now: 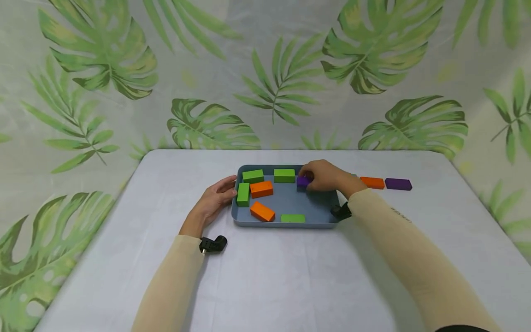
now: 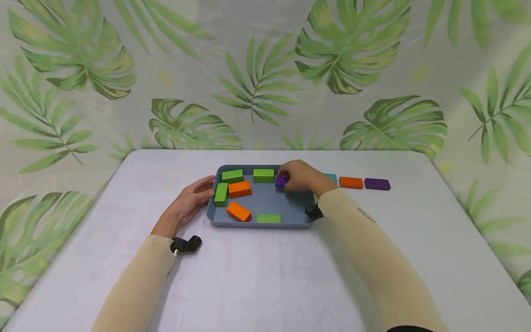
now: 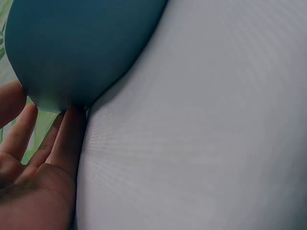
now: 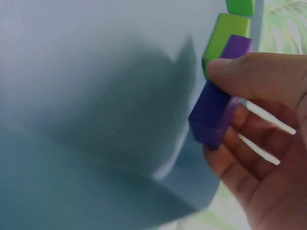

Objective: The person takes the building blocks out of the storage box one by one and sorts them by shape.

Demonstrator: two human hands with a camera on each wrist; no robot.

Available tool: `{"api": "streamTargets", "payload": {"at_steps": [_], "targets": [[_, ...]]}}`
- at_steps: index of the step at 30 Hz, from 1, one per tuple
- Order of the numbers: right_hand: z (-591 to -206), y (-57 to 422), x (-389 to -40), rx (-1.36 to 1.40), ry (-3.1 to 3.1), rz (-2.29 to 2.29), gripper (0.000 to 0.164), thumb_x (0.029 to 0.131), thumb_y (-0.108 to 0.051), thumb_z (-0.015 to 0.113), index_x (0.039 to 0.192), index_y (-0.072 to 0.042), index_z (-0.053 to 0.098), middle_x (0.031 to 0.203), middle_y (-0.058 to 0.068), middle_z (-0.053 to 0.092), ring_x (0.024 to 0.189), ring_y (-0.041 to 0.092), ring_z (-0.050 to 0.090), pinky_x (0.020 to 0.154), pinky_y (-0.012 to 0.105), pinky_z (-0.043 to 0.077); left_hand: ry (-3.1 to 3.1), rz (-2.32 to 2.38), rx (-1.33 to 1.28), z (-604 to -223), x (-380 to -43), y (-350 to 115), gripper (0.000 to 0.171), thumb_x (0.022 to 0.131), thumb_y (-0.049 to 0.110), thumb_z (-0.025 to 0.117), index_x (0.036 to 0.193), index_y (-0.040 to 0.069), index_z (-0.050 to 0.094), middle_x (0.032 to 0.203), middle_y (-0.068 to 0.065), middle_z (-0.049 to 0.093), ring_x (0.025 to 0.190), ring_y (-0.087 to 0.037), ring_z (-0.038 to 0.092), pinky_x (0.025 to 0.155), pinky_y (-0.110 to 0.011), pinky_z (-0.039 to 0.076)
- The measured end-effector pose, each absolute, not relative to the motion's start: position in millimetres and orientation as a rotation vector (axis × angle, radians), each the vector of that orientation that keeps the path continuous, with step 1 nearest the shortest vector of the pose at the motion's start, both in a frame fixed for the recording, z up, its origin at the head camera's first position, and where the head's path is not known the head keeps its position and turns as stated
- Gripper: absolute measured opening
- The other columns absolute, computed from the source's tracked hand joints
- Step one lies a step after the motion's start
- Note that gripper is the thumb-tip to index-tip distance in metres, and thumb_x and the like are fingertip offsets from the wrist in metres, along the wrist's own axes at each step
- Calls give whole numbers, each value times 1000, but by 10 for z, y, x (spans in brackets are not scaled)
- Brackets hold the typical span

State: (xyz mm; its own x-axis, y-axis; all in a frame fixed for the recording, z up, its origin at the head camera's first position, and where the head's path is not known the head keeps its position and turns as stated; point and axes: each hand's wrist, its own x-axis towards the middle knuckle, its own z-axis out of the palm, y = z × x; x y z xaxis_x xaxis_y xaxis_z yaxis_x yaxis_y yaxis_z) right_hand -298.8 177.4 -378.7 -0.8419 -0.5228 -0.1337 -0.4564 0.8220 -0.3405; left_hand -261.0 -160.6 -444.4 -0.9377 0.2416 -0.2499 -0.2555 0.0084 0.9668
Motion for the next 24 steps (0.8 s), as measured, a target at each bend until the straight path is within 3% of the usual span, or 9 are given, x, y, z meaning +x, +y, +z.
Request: {"api": "streamTargets", "payload": {"at_steps": [6,18,24], "targets": [[-3670,1942,-2866,-793,2815,-589,41,85,-11,72,125,-6,66,119,14,69,108,29,64,96,48,53,1948,1974,3,-4445,-2610,-1582,61,98,9,60,154,16,38,160,-10,36,147,-25,37,123,-42,31],[-3287,2336,-2413,-979,2943,-654,44,84,-1,73,126,-3,63,117,14,67,99,27,64,86,48,55,1938,1965,9,-4436,-2585,-1620,64,98,8,59,156,15,33,162,-12,31,148,-28,35,123,-45,30],[-3267,2560,-2361,-987,3008,-588,43,82,-1,74,124,-6,64,112,11,67,93,21,62,78,40,54,1938,1965,-8,-4435,-2606,-1620,63,97,8,60,155,17,36,162,-10,33,147,-27,36,123,-44,31]]}}
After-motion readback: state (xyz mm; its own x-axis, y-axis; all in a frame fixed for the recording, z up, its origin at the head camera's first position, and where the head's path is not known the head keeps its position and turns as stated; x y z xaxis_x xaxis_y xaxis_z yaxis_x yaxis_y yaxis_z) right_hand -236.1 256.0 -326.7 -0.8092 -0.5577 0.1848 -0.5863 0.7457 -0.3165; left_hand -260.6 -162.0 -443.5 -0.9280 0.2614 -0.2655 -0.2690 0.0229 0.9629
